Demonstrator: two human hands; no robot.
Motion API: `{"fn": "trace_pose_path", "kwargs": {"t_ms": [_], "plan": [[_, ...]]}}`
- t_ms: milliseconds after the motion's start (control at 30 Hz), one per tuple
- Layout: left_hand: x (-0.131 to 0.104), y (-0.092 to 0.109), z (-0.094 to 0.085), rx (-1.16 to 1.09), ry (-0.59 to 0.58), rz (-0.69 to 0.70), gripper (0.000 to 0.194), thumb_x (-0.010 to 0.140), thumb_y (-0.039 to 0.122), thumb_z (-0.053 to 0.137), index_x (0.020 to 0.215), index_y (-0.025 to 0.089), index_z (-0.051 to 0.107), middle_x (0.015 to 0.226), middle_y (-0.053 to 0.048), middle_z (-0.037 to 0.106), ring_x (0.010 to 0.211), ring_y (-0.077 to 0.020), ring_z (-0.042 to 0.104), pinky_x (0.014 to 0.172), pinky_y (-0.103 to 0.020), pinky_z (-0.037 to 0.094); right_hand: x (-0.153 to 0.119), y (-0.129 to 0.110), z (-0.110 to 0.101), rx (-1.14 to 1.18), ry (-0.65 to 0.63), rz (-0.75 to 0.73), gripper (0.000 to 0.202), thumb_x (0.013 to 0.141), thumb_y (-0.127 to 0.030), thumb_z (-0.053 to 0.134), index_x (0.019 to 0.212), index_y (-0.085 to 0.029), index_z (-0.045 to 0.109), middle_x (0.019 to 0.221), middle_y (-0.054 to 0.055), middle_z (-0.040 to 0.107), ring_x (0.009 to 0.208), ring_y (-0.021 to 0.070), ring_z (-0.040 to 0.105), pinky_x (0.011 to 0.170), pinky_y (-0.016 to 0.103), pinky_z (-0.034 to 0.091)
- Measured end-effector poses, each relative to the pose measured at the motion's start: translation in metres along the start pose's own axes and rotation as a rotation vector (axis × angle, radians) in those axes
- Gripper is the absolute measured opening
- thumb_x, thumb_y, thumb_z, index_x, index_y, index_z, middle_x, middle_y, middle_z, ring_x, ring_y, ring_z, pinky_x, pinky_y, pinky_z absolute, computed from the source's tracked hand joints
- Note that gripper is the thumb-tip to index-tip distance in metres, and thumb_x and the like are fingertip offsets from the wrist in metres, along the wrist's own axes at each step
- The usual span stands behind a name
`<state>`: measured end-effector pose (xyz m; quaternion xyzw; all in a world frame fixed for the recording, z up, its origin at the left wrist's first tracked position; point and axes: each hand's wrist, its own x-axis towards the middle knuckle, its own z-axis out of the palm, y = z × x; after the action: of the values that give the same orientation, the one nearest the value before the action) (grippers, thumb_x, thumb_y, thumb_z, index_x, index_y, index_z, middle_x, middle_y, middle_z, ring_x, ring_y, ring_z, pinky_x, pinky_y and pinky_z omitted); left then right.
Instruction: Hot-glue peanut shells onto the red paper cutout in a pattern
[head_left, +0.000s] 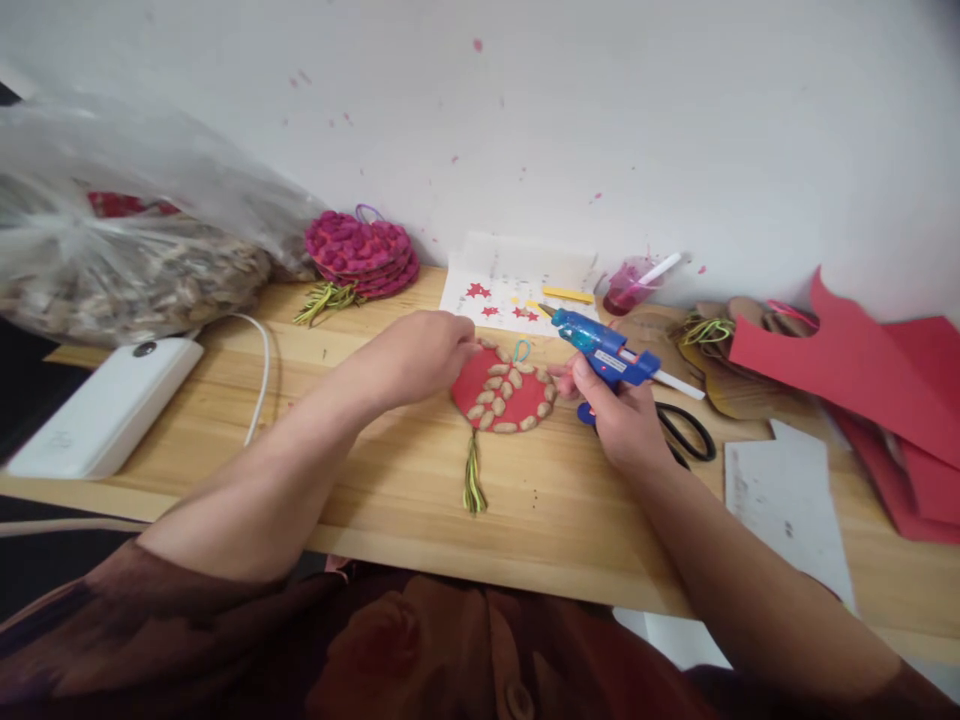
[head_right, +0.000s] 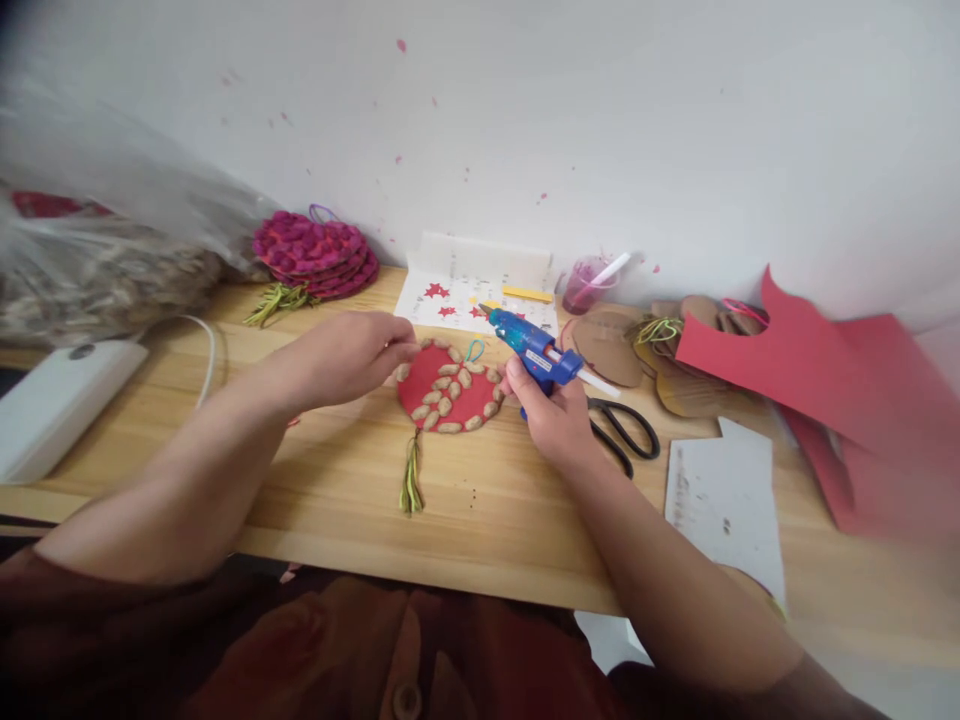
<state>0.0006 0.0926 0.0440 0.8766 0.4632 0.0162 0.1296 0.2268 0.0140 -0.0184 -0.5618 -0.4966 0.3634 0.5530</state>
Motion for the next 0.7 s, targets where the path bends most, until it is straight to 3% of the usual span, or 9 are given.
{"fn": "trace_pose_path", "kwargs": {"t_ms": [267, 567, 700], "plan": [[0.008, -0.001, 0.009, -0.146, -0.004, -0.099, 0.029, 0.094, 0.027, 0.04, 0.101, 0.019, 0.067, 0.1, -0.009, 0.074, 0.089, -0.0235, 0.065, 0.077, -0.033, 0.045, 0.002, 0.009, -0.004, -0.044, 0.021, 0.045, 0.033, 0.083, -0.055, 0.073, 0.081, -0.023, 0.066, 0.071, 0.0, 0.067, 0.066, 0.0182, 0.066, 0.059, 0.031, 0.051], [0.008, -0.002, 0.015, -0.42, 0.051, 0.01, 0.034, 0.094, 0.02, 0.044, 0.123, 0.017, 0.061, 0.108, -0.008, 0.073, 0.089, -0.0175, 0.067, 0.08, -0.029, 0.049, 0.004, 0.01, -0.008, -0.044, 0.106, 0.033, 0.028, 0.084, -0.052, 0.074, 0.079, -0.025, 0.067, 0.067, -0.002, 0.065, 0.059, 0.0165, 0.063, 0.052, 0.03, 0.047], [0.007, -0.009, 0.012, -0.288, -0.001, 0.012, 0.021, 0.089, 0.026, 0.053, 0.1, 0.019, 0.069, 0.096, -0.005, 0.074, 0.082, -0.018, 0.065, 0.072, -0.029, 0.044, 0.003, 0.01, -0.006, 0.01, 0.112, 0.055, 0.024, 0.083, -0.05, 0.076, 0.085, -0.027, 0.069, 0.067, -0.002, 0.066, 0.063, 0.0184, 0.066, 0.057, 0.032, 0.051]]}}
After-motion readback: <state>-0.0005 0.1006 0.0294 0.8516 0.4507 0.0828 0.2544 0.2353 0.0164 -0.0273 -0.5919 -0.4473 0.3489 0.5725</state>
